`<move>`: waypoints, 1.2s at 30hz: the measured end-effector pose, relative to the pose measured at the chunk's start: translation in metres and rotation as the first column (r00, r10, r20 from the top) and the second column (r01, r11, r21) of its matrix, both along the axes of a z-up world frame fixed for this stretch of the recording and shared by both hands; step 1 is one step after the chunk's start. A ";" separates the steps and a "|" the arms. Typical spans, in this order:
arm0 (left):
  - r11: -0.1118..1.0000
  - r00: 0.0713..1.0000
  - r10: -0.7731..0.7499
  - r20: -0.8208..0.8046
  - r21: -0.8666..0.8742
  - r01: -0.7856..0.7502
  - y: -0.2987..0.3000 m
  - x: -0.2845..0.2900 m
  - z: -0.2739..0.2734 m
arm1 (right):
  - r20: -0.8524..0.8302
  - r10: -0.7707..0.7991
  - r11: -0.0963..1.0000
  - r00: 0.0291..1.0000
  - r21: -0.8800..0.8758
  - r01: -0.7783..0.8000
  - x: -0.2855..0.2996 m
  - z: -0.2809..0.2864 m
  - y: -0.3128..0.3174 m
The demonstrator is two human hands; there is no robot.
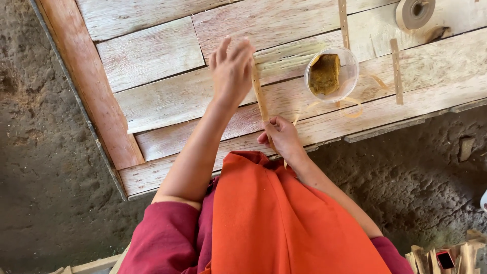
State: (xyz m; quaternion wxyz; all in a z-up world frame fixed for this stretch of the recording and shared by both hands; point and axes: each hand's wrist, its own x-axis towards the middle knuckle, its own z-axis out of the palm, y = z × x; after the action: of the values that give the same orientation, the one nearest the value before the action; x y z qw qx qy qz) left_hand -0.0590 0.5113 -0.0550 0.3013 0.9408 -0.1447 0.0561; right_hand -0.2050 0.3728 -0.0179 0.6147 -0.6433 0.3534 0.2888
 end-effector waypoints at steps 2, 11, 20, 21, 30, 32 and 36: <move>0.992 0.987 -0.068 -0.145 0.096 0.082 0.001 -0.013 0.002 | 0.031 0.020 1.000 0.999 -0.008 -0.019 -0.002 -0.002 -0.001; 0.946 0.928 -0.087 -0.362 0.261 0.190 0.000 -0.023 -0.002 | 0.039 0.031 0.999 0.999 -0.022 -0.030 -0.002 0.011 0.001; 0.936 0.896 -0.059 -0.441 0.287 0.203 -0.002 -0.022 0.007 | -0.040 0.054 0.999 0.998 0.012 -0.053 -0.012 0.012 -0.006; 0.926 0.877 -0.047 -0.478 0.308 0.217 -0.003 -0.021 0.009 | -0.051 0.075 0.997 0.996 0.022 -0.074 -0.014 0.012 -0.007; 0.878 0.839 -0.111 -0.532 0.343 0.333 0.001 -0.015 0.007 | -0.017 0.081 0.995 0.997 -0.059 -0.082 -0.011 0.012 -0.003; 0.882 0.863 -0.128 -0.489 0.341 0.324 0.003 -0.019 -0.002 | -0.015 0.070 0.995 0.997 -0.063 -0.071 -0.011 0.016 -0.001; 0.949 0.976 -0.186 -0.112 0.238 0.208 0.004 -0.030 -0.018 | -0.013 0.039 0.998 0.999 -0.046 -0.040 -0.010 0.016 0.000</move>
State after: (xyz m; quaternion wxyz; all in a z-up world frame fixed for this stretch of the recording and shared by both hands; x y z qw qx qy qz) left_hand -0.0895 0.5149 -0.0733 0.1912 0.9534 -0.2307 -0.0342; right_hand -0.2150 0.3728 -0.0021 0.5916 -0.6625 0.3510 0.2966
